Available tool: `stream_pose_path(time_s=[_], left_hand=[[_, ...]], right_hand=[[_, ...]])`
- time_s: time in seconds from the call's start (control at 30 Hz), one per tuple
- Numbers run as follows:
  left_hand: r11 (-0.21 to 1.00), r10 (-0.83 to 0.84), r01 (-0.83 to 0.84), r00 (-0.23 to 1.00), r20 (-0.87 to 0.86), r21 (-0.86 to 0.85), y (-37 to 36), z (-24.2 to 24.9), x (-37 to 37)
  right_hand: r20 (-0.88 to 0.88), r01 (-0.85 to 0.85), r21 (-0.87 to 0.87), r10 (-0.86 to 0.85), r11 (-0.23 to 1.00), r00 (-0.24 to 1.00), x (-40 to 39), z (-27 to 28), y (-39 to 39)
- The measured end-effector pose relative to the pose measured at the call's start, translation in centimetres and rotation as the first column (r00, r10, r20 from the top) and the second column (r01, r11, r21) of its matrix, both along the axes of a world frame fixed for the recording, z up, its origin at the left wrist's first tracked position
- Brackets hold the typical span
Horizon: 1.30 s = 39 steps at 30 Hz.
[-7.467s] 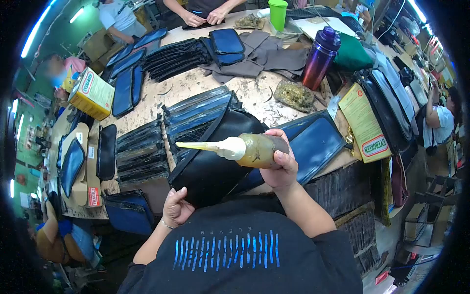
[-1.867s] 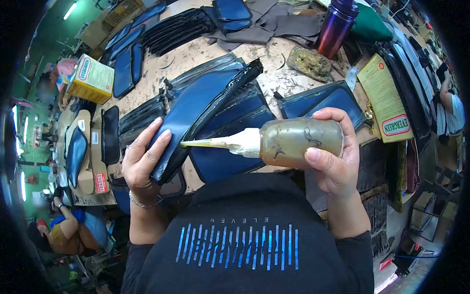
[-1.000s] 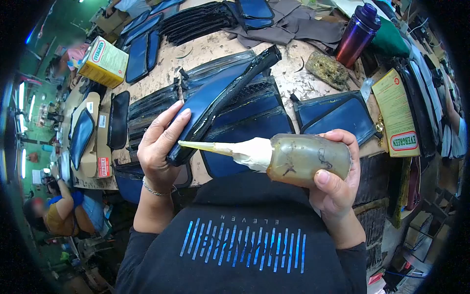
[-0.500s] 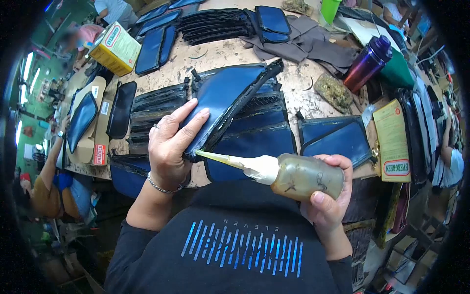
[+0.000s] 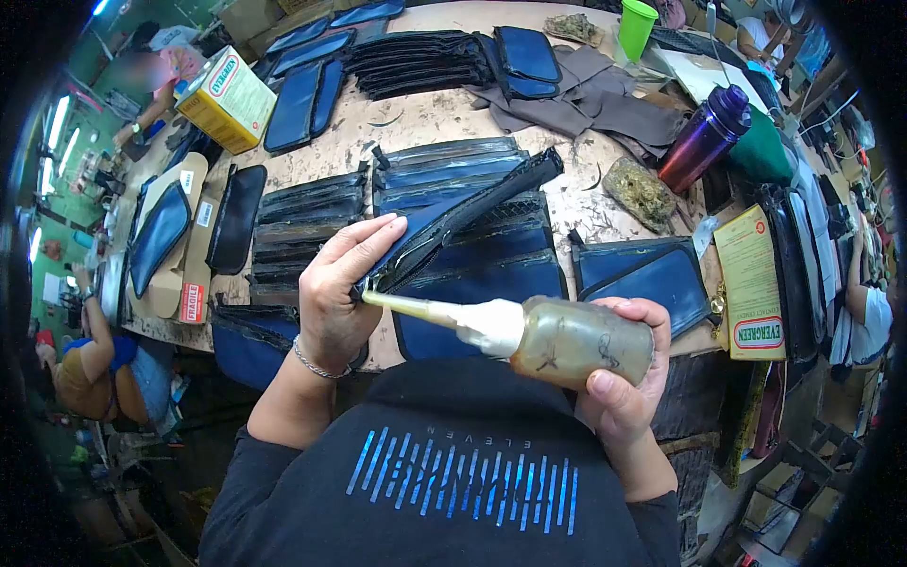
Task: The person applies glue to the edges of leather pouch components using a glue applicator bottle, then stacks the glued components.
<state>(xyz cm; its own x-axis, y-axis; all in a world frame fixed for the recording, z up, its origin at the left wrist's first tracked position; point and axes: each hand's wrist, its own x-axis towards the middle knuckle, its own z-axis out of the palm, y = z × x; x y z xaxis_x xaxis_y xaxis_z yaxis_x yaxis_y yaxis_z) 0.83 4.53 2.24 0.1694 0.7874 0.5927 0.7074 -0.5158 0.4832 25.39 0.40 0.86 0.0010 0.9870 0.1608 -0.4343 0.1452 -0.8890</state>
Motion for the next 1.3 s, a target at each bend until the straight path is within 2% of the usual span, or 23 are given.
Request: stream_pose_path(time_s=[0.17, 0.23, 0.3, 0.37, 0.43, 0.5, 0.57, 0.63, 0.77, 0.83, 1.0, 1.1, 1.17, 1.2, 1.23, 1.3], left_hand=[[0.999, -0.038, 0.038, 0.999, 0.036, -0.006, 0.1, -0.1, 0.3], [0.998, -0.04, 0.046, 0.993, 0.113, -0.051, 0.1, 0.1, 0.5], [0.996, -0.059, 0.067, 0.989, 0.132, -0.052, 0.2, 0.0, 0.5], [0.997, -0.042, 0.051, 0.991, 0.127, -0.065, 0.1, 0.1, 0.6], [0.997, -0.042, 0.05, 0.992, 0.12, -0.066, 0.2, -0.3, 0.3], [0.996, -0.031, 0.044, 0.986, 0.161, -0.081, 0.2, -0.5, 0.1], [0.996, -0.056, 0.068, 0.981, 0.187, -0.061, 0.4, -1.1, 0.0], [0.98, -0.02, 0.086, 0.94, 0.34, -0.181, 0.1, -1.3, 0.2], [0.974, 0.003, 0.073, 0.943, 0.333, -0.216, -0.3, -1.6, 0.8], [0.985, -0.051, 0.104, 0.939, 0.339, -0.14, -0.1, -1.7, 0.9], [0.988, -0.059, 0.1, 0.948, 0.312, -0.119, 0.1, -1.7, 0.8], [0.987, -0.093, 0.127, 0.949, 0.301, -0.096, 0.2, -1.9, 0.8], [0.998, -0.057, 0.061, 0.993, 0.107, -0.033, 0.2, -1.4, 0.8], [0.997, -0.059, 0.064, 0.992, 0.109, -0.037, 0.2, -1.0, 0.8], [0.997, -0.068, 0.068, 0.998, -0.008, -0.038, 0.2, -0.4, 0.8], [0.996, -0.087, 0.09, 0.98, -0.181, 0.009, 0.4, 1.0, 0.8]], right_hand=[[0.018, 0.098, 0.01, -0.098, 0.995, 0.995, -0.3, -0.1, 0.0], [0.018, -0.065, 0.111, 0.063, 0.992, 0.998, -0.1, -0.3, -0.2], [0.04, -0.072, 0.103, 0.068, 0.992, 0.997, 0.1, -0.3, -0.4], [-0.104, -0.041, 0.037, 0.044, 0.999, 0.994, 0.1, -0.2, -0.3], [-0.129, 0.001, 0.001, -0.001, 1.0, 0.992, 0.5, -0.1, -0.2], [-0.259, 0.096, -0.091, -0.117, 0.991, 0.959, 1.4, -0.4, -0.1], [-0.255, 0.108, -0.102, -0.131, 0.989, 0.958, 2.4, -0.2, 0.2], [-0.252, 0.223, -0.099, -0.241, 0.97, 0.937, 3.3, -0.5, 0.5], [-0.208, 0.322, -0.066, -0.329, 0.944, 0.921, 4.6, -0.9, 1.1], [-0.199, 0.313, -0.06, -0.319, 0.948, 0.927, 4.7, -0.7, 1.0], [-0.169, 0.365, -0.022, -0.364, 0.931, 0.916, 5.1, -0.8, 1.2], [-0.17, 0.331, -0.055, -0.336, 0.942, 0.927, 5.4, -0.7, 0.9], [-0.122, 0.304, -0.013, -0.303, 0.953, 0.945, 5.0, -0.5, 0.7], [-0.073, 0.273, 0.027, -0.27, 0.962, 0.96, 4.7, -0.4, 0.5], [-0.069, 0.276, 0.021, -0.274, 0.961, 0.959, 4.4, 0.1, 0.4], [0.121, 0.165, 0.233, -0.197, 0.958, 0.973, 4.1, 2.1, 0.2]])
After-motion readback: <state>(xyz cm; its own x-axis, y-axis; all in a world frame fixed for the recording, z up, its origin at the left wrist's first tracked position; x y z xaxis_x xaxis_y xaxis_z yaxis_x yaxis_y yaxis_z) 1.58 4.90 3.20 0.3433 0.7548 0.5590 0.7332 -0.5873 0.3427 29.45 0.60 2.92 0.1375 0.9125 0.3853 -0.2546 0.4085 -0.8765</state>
